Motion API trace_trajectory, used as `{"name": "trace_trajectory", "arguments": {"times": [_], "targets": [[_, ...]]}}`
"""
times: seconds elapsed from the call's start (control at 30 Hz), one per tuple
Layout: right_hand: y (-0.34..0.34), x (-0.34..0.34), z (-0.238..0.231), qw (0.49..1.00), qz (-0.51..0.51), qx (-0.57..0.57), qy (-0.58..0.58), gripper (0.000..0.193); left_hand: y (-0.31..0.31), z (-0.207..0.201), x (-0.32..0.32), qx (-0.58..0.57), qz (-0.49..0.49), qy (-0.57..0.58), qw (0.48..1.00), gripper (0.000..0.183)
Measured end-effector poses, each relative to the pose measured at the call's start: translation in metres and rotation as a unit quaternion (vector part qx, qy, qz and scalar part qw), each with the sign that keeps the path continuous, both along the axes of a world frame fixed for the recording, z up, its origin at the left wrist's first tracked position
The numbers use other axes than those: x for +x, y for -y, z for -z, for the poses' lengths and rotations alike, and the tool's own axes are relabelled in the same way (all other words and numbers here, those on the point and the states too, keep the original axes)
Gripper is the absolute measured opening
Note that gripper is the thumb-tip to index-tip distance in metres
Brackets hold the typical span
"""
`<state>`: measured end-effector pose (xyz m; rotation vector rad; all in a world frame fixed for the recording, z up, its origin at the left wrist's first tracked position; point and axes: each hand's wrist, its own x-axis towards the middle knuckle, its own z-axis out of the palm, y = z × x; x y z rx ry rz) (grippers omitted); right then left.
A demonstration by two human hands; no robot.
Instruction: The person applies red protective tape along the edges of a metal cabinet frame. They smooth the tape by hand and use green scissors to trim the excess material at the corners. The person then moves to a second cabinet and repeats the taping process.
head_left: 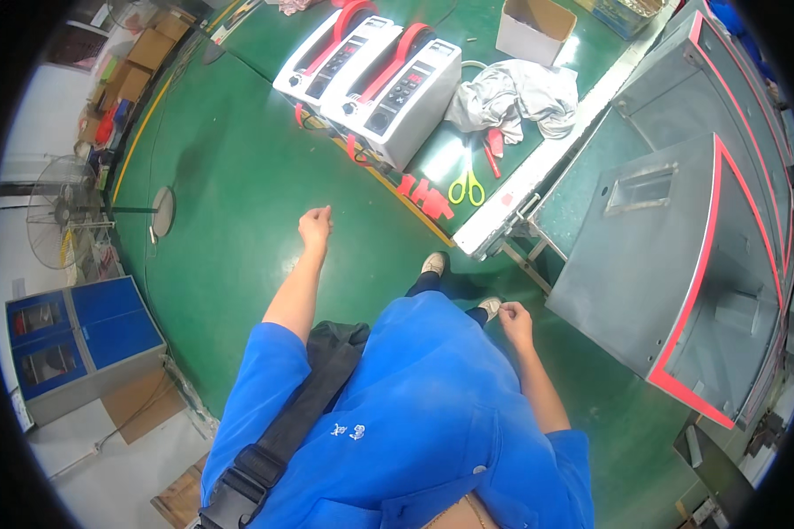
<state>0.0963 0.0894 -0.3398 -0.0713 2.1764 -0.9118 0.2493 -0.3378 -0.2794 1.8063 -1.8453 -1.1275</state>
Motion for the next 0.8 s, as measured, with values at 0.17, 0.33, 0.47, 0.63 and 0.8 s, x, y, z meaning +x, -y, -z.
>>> {"name": "trace_trajectory", "arguments": {"times": [0.17,0.33,0.47,0.63,0.8], "targets": [[-0.007,0.003,0.014,0.998,-0.016,-0.023,-0.052,0.02,0.007,0.017,0.005,0.078,-0.03,-0.157,0.984,0.02],[-0.008,0.004,0.015,0.999,-0.006,-0.025,-0.039,0.019,0.0,0.002,0.002,0.103,-0.035,-0.108,0.988,0.019],[-0.007,0.004,0.013,0.999,-0.004,-0.025,-0.038,0.018,-0.002,-0.009,-0.003,0.1,-0.05,-0.03,0.993,0.02],[-0.007,0.006,0.015,0.999,0.002,-0.032,-0.029,0.017,0.011,0.033,0.02,-0.028,0.005,-0.092,0.995,0.025],[-0.007,0.006,0.013,0.999,-0.002,-0.024,-0.033,0.018,0.007,0.016,0.012,0.071,-0.027,-0.111,0.991,0.018]]}}
